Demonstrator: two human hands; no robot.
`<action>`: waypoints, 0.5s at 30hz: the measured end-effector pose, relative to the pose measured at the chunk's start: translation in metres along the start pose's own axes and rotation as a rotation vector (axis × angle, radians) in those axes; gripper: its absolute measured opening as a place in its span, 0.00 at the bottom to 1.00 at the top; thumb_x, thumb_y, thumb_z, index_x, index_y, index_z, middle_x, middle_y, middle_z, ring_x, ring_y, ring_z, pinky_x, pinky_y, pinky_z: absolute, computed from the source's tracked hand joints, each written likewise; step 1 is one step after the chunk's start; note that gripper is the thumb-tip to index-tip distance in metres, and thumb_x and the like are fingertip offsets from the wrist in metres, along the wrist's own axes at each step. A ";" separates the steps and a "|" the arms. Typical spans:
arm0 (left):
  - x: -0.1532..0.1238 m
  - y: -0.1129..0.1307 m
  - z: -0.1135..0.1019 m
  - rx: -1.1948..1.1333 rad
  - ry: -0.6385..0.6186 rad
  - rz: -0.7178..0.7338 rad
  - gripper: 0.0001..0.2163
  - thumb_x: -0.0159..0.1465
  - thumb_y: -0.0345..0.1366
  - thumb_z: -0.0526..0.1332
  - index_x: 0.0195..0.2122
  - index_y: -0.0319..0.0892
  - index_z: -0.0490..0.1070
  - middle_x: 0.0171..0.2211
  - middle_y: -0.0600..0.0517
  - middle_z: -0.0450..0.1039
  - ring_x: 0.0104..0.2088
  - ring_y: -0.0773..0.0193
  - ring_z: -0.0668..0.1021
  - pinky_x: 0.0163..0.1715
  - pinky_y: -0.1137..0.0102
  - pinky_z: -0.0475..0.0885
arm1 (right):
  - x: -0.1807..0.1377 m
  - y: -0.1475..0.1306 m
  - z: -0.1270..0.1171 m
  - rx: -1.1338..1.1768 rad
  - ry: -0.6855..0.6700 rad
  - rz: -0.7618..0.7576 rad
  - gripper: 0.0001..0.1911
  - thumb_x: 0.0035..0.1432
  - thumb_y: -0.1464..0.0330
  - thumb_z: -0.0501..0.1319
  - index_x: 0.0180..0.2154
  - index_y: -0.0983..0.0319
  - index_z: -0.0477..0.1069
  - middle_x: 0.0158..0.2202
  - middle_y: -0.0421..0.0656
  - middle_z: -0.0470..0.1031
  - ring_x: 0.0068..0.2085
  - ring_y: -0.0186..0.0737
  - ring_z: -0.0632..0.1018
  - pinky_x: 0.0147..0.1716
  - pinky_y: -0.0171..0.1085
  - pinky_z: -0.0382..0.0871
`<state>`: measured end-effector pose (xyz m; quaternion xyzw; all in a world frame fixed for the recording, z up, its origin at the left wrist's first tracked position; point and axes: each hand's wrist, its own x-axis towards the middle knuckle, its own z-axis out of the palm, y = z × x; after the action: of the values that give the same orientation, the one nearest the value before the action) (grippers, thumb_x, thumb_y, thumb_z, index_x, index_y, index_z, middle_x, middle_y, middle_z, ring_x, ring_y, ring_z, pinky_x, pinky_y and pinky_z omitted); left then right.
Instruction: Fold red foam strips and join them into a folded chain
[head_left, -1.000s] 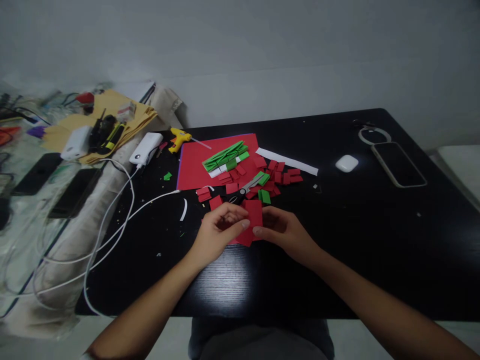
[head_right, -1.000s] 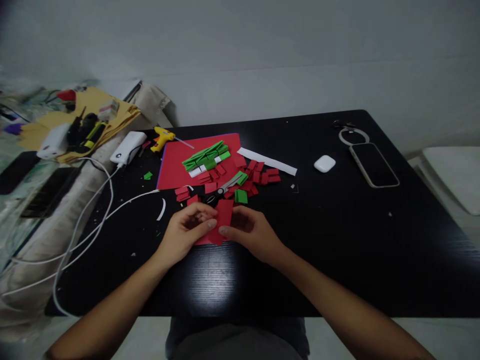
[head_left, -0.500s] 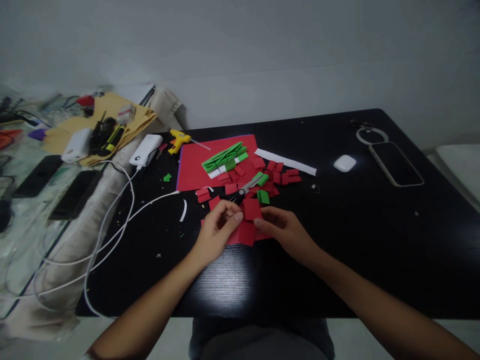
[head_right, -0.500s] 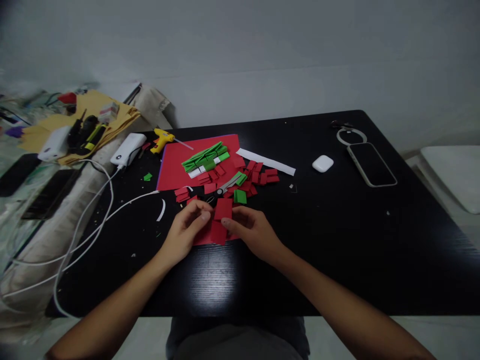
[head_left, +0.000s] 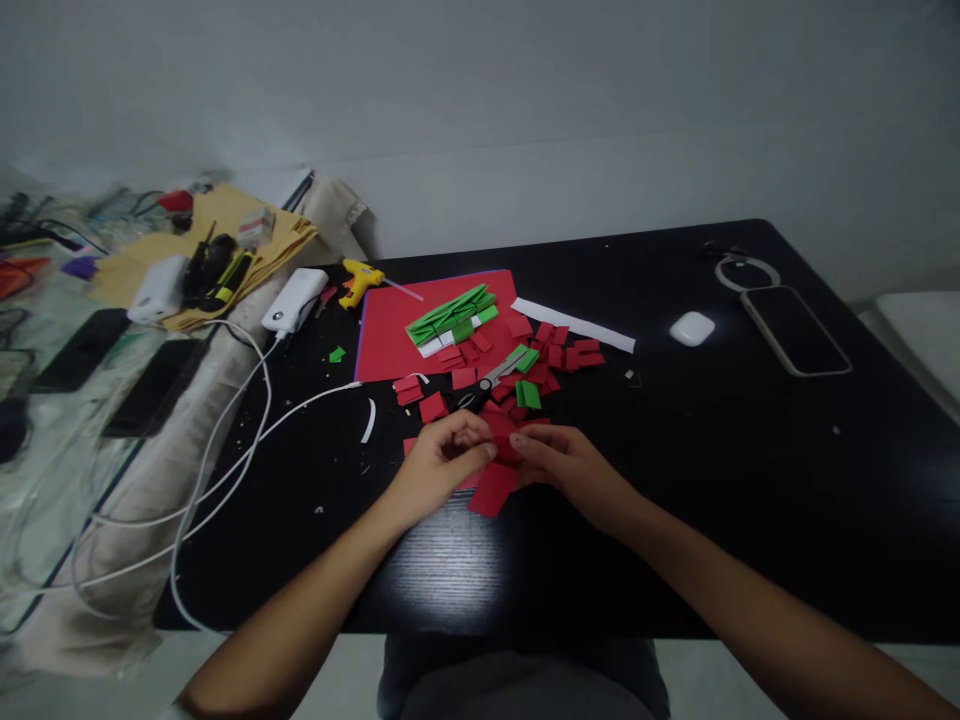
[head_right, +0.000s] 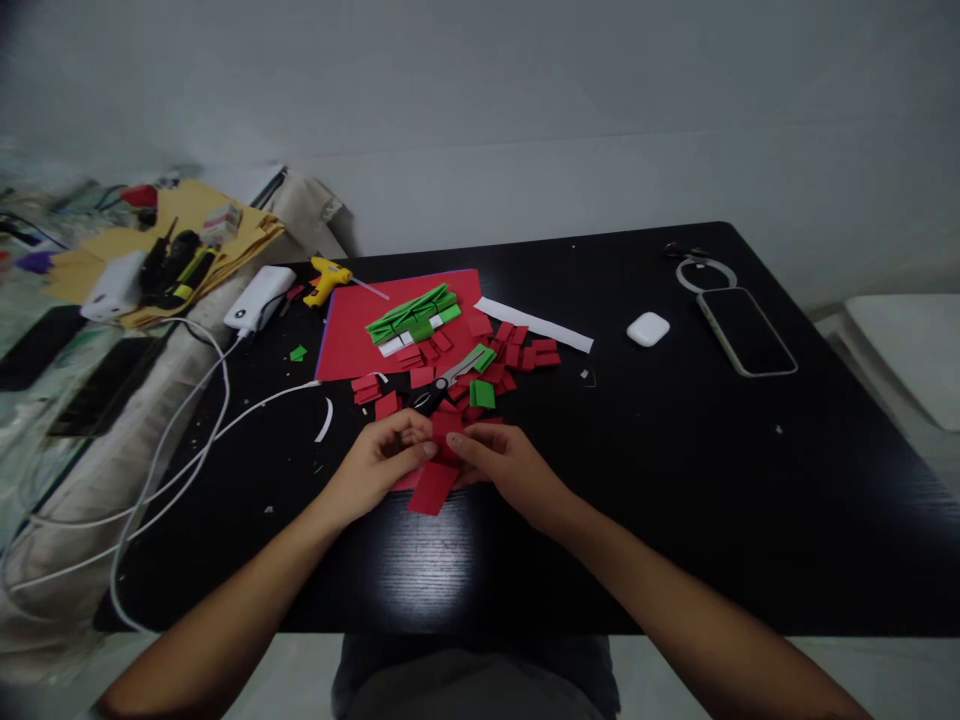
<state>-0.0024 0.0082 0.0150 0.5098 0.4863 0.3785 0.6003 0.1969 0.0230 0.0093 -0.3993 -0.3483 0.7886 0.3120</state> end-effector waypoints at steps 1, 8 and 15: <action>0.000 -0.001 0.000 0.001 -0.005 -0.002 0.10 0.63 0.40 0.68 0.35 0.39 0.71 0.26 0.57 0.68 0.26 0.70 0.69 0.29 0.74 0.64 | 0.000 0.000 0.000 0.000 -0.004 0.011 0.18 0.54 0.55 0.74 0.34 0.64 0.82 0.32 0.40 0.79 0.32 0.33 0.79 0.36 0.34 0.76; -0.001 -0.010 0.001 0.162 0.042 0.052 0.10 0.62 0.38 0.70 0.36 0.40 0.71 0.29 0.54 0.71 0.30 0.68 0.73 0.31 0.73 0.67 | -0.001 0.001 -0.002 0.029 -0.061 0.061 0.16 0.54 0.57 0.75 0.36 0.64 0.83 0.34 0.42 0.81 0.34 0.34 0.80 0.36 0.33 0.75; -0.005 -0.008 0.002 0.271 0.076 0.114 0.05 0.65 0.36 0.65 0.36 0.40 0.72 0.27 0.55 0.71 0.28 0.68 0.72 0.29 0.74 0.66 | 0.000 0.001 -0.003 0.065 -0.076 0.079 0.14 0.54 0.60 0.75 0.38 0.64 0.83 0.34 0.43 0.82 0.34 0.34 0.80 0.34 0.31 0.76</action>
<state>-0.0020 0.0018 0.0084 0.5982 0.5254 0.3620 0.4849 0.1991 0.0233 0.0075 -0.3722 -0.3181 0.8257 0.2801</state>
